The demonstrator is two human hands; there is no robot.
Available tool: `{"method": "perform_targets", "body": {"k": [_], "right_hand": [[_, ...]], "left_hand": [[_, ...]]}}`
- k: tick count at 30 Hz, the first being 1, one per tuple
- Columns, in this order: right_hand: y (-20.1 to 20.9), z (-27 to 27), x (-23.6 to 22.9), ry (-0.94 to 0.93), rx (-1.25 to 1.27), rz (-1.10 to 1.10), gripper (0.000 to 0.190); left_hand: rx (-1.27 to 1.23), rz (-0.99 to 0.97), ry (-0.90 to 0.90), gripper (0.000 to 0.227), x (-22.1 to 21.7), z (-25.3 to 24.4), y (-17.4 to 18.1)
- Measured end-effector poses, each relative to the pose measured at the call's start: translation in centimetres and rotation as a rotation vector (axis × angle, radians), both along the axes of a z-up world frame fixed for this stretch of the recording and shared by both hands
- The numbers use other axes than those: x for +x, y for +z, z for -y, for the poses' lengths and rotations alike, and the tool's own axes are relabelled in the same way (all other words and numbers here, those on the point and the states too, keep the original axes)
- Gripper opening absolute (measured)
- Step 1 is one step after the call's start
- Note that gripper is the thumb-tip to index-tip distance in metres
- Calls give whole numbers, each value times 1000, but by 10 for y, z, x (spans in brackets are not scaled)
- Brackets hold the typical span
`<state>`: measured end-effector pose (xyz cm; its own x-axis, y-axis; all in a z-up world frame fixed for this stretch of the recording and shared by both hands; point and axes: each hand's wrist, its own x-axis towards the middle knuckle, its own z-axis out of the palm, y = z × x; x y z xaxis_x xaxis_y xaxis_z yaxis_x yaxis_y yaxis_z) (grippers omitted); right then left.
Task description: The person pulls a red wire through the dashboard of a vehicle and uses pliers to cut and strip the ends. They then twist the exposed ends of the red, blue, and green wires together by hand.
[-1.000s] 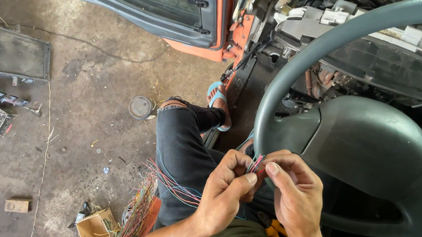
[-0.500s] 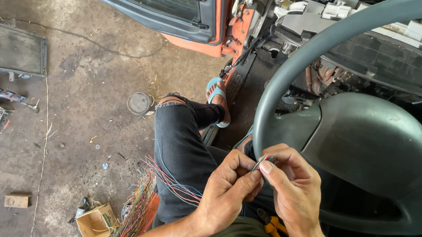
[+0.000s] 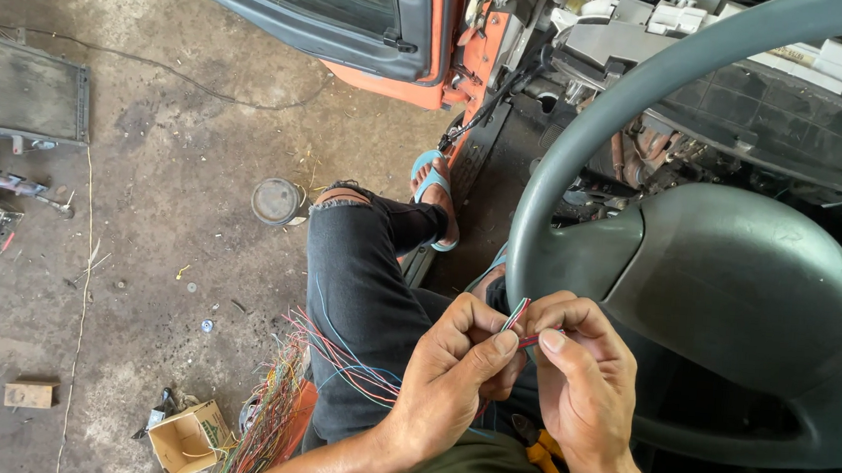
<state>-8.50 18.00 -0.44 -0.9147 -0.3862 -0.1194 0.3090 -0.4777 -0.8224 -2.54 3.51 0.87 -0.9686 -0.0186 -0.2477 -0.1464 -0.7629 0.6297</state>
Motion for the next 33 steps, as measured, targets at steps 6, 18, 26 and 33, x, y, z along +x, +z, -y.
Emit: {"method": "perform_targets", "body": {"k": [6,18,26,33], "right_hand": [[2,1,-2,-8,-11,30,14],[5,11,-1,-39,162,-99,5],[1,5,-2,41,234,-136,8],[16,-26,25,-343,326,-490,25]], "left_hand": [[-6,11,-55,10,0,1,-1],[-55,10,-28,14,1,2,-1],[-165,41,-98,8,1,7,-3],[-317,-62,-88,6,14,31,-31]]}}
